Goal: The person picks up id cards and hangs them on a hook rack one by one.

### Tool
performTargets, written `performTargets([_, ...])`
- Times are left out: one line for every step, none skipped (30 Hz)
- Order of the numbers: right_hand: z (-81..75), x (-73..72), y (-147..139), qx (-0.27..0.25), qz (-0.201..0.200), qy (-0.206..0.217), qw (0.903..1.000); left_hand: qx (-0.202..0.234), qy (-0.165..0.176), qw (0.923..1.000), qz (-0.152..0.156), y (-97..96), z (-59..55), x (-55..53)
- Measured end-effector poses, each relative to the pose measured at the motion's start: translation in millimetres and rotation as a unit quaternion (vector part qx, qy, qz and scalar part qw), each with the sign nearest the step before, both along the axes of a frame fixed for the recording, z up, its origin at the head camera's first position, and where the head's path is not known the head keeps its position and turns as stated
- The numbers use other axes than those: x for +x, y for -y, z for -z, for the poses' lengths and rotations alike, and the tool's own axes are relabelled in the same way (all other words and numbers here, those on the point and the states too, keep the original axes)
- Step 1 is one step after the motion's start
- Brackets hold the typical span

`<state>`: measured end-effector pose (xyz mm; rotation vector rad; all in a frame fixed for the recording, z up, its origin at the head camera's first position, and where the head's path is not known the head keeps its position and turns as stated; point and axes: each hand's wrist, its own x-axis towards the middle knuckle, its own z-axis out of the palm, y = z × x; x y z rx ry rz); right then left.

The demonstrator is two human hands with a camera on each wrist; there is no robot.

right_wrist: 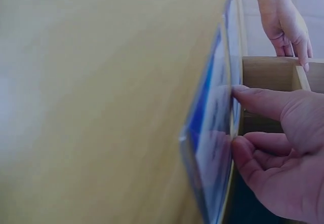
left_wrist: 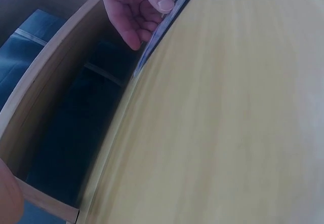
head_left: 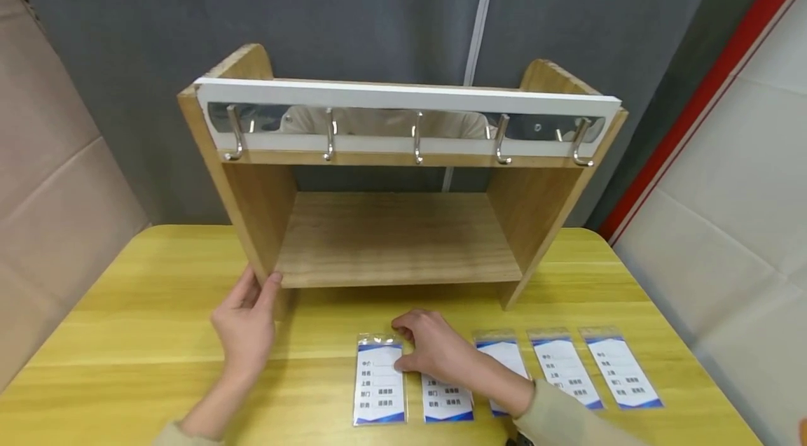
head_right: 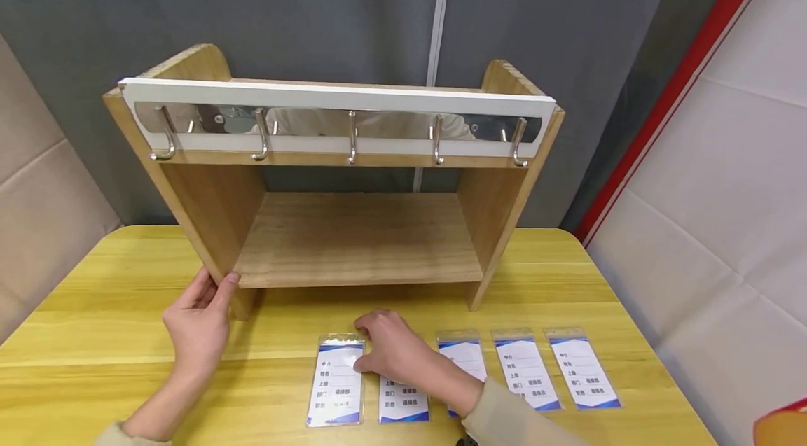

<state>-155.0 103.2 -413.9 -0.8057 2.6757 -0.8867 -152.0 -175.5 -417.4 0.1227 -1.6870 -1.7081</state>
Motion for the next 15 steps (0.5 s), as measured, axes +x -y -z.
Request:
performTargets([-0.6,-0.1,0.7,0.003,0.0,0.001,1.0,-0.001,-0.001,1.0,0.0,0.2,-0.1,-0.2])
performTargets([-1.4,-0.1,1.4,0.005,0.001,0.004,1.0,-0.001,0.0,1.0,0.0,0.3,-0.2,-0.3])
performTargets([-2.0,-0.1,2.0,0.006,0.001,0.006,1.0,-0.001,0.0,1.0,0.0,0.5,-0.2,-0.3])
performTargets([-2.4,0.0,2.3,0.007,0.002,0.006,1.0,-0.001,0.001,1.0,0.001,0.4,-0.1,-0.4])
performTargets([-2.7,0.1,2.7,0.01,0.003,0.007,0.9999,-0.001,0.001,1.0,0.001,0.4,0.1,-0.4])
performTargets([-3.3,0.1,3.0,0.012,0.004,0.008,0.9999,-0.002,0.002,1.0,0.001,0.4,0.3,-0.3])
performTargets([-3.7,0.1,3.3,0.014,0.004,0.009,0.9998,-0.003,0.002,1.0,0.0,0.4,0.6,-0.2])
performTargets([-4.2,0.1,3.6,0.016,0.005,0.01,0.9998,-0.004,0.002,1.0,0.0,0.4,0.7,-0.1])
performTargets([-4.4,0.0,4.0,0.018,0.006,0.011,0.9998,-0.004,0.002,1.0,0.001,0.3,0.8,-0.1])
performTargets([-4.8,0.0,4.3,0.021,0.007,0.013,0.9997,-0.005,0.002,1.0,0.001,0.3,0.8,0.0])
performTargets([-5.3,-0.2,4.6,0.022,0.007,0.014,0.9996,-0.005,0.003,1.0,0.001,0.3,0.8,0.1])
performTargets([-5.7,-0.4,4.9,0.023,0.007,0.017,0.9996,-0.004,0.003,1.0,0.001,0.3,0.7,0.3])
performTargets([-6.1,-0.6,5.2,0.023,0.007,0.02,0.9995,-0.005,0.004,1.0,0.001,0.3,0.6,0.5])
performTargets([-6.4,-0.8,5.4,0.024,0.008,0.024,0.9994,-0.005,0.005,1.0,0.001,0.4,0.5,0.6])
performTargets([-6.5,-1.1,5.6,0.024,0.008,0.028,0.9993,-0.007,0.006,1.0,0.0,0.5,0.3,0.7])
